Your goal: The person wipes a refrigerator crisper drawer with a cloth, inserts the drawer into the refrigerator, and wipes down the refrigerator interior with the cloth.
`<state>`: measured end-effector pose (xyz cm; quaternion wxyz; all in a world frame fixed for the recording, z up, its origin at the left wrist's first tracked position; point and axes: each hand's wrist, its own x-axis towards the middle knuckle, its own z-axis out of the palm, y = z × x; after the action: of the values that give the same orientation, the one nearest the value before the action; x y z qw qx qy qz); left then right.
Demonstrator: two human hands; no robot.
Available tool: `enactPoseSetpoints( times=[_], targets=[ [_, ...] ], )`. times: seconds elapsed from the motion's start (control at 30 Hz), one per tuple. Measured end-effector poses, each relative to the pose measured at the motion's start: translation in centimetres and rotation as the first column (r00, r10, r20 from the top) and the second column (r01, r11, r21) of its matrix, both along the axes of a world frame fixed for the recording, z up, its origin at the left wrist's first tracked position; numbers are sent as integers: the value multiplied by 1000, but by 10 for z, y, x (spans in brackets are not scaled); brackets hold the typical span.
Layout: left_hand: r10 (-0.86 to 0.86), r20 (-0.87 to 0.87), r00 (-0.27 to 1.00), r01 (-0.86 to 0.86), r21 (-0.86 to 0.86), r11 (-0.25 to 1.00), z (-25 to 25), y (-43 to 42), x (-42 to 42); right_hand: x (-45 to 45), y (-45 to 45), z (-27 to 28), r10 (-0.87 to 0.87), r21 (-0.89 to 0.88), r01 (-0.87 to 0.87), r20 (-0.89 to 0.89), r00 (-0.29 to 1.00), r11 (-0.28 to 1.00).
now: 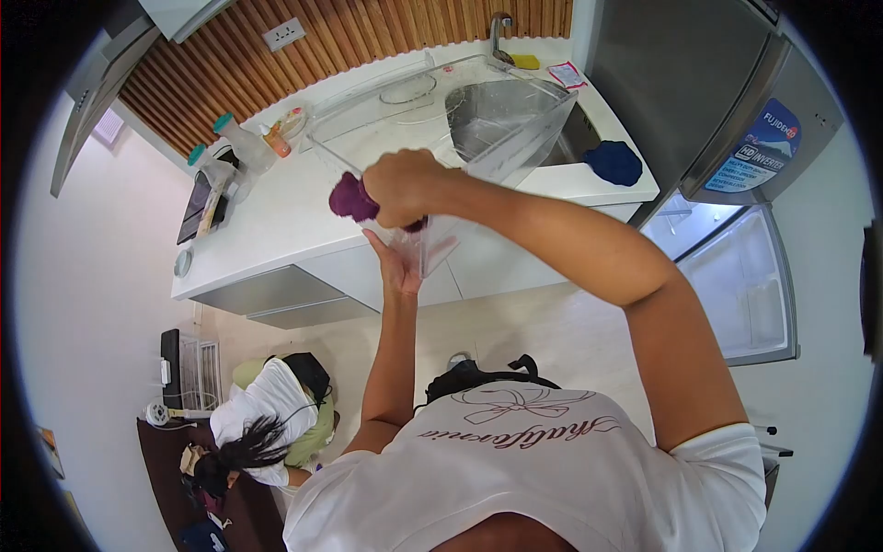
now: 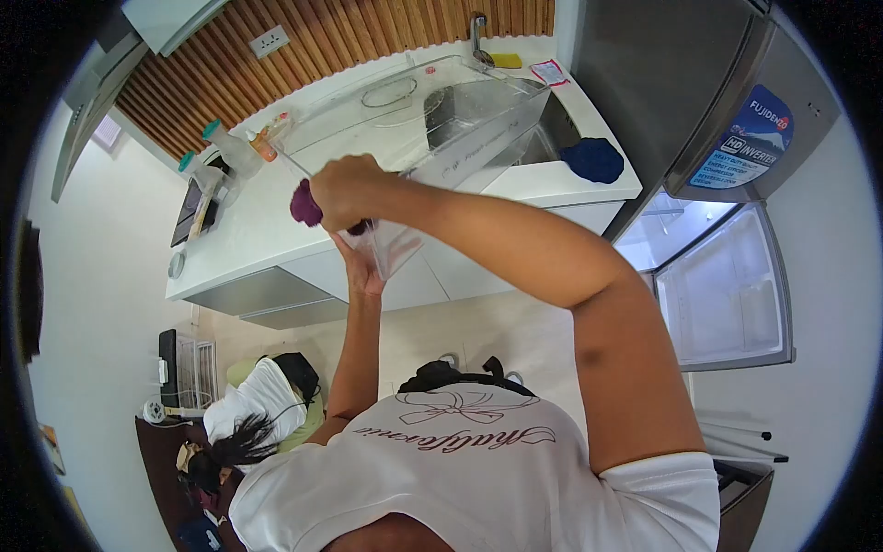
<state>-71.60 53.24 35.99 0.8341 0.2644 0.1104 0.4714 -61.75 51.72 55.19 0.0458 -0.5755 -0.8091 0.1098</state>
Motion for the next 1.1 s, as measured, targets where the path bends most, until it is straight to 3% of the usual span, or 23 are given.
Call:
enactPoseSetpoints(
  times=[0.1,0.2,0.23,0.3,0.43,0.5,0.57,0.6,0.63,0.7,0.73,0.77,0.8,0.83,0.87,0.93,1.0,1.03,1.07,1.1],
  targets=[
    [121,-127,985,-121,4,993,-79,41,-15,-15,11,-36,14,54,-12,-33,999,998],
    [33,-100,994,-45,-125,991,-90,48,-32,-26,21,-56,8,125,-4,-33,999,992],
    [27,-102,994,-40,-126,991,-92,56,-41,-30,24,-61,-9,135,11,-14,1000,991],
    [-106,-385,917,77,-90,993,-96,71,-60,-35,27,-66,-32,131,32,-6,999,991],
    [-117,-446,887,138,15,990,-82,87,-79,-43,24,-64,-103,53,101,31,994,993],
    [30,-483,875,-9,46,999,-53,83,-81,-44,21,-68,-133,141,130,14,991,982],
    [60,-539,840,-38,52,998,-43,91,-86,-42,19,-72,-135,47,134,14,991,990],
    [409,-597,690,-262,320,910,-38,94,-88,-42,16,-73,-135,31,134,8,991,990],
    [707,-541,456,-408,579,706,-21,94,-88,-43,12,-74,-134,12,134,1,991,991],
    [983,-97,156,-258,957,135,30,99,-85,-40,8,-76,-145,51,144,26,989,988],
    [977,-6,211,-66,998,20,40,103,-90,-38,5,-75,-160,12,160,16,987,987],
    [974,-15,227,-62,998,30,51,106,-88,-36,1,-74,-174,-30,174,6,985,984],
    [913,37,406,164,980,-113,63,111,-84,-31,-6,-70,-153,-8,153,8,988,988],
    [868,51,494,261,944,-204,63,116,-81,-28,-10,-66,-166,-12,166,7,986,986],
    [809,44,587,339,893,-295,63,120,-78,-24,-13,-62,-177,-82,183,71,982,980],
    [758,67,649,357,853,-381,47,120,-68,-13,-17,-51,-197,-150,216,136,971,965],
    [747,108,656,320,856,-406,45,114,-59,15,-13,-37,-327,-556,161,-213,921,815],
    [745,146,651,290,859,-422,45,111,-56,44,-7,-58,-166,-364,9,-401,901,931],
    [729,183,660,268,849,-456,39,113,-52,59,5,-49,-445,-582,70,-532,720,810],
    [725,181,664,265,850,-455,40,110,-50,64,23,-27,-651,-682,226,-466,599,696]
  ],
)
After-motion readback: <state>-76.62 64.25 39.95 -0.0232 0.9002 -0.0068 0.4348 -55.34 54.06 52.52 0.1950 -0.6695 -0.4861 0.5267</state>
